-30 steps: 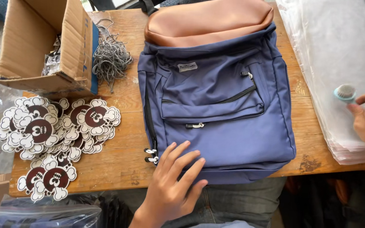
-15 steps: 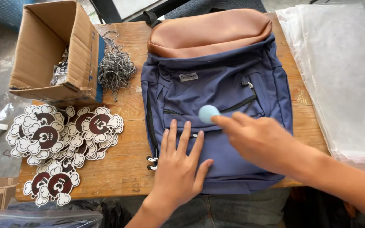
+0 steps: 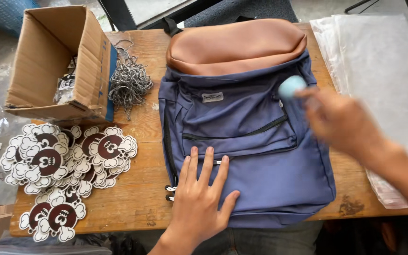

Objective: The person cleans a blue backpack with a light blue brush, scrubbing the front, back, and straps. They then attach a bear-shaped patch to the front pocket and place a plastic sheet inside the main compartment.

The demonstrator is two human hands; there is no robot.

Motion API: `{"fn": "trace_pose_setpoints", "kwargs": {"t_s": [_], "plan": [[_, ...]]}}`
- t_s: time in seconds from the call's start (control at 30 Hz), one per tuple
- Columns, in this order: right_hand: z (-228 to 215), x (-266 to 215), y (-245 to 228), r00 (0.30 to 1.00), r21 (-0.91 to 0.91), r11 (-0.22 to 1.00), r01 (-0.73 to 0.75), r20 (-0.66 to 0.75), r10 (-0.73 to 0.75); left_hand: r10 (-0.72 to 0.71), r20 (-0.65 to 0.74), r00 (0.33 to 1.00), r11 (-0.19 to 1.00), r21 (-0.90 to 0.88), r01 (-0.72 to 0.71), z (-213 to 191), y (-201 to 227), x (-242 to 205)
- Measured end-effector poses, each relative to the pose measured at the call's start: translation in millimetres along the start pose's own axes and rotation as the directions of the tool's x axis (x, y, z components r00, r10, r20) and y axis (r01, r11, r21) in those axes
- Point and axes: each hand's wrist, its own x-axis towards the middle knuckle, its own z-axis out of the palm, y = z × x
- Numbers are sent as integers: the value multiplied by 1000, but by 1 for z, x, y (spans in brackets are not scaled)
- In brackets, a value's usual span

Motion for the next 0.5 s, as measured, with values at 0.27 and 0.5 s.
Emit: {"fn": "trace_pose_setpoints", "kwargs": {"t_s": [0.27,0.5], "plan": [[16,21,35,995,-152,986,-69,61,79,11,2,1000,1000,6,-11,0,2,-4],[26,51,7,990,-314,949,15,139,30,12,-16,1000,1000,18,-11,2,2,1]]}}
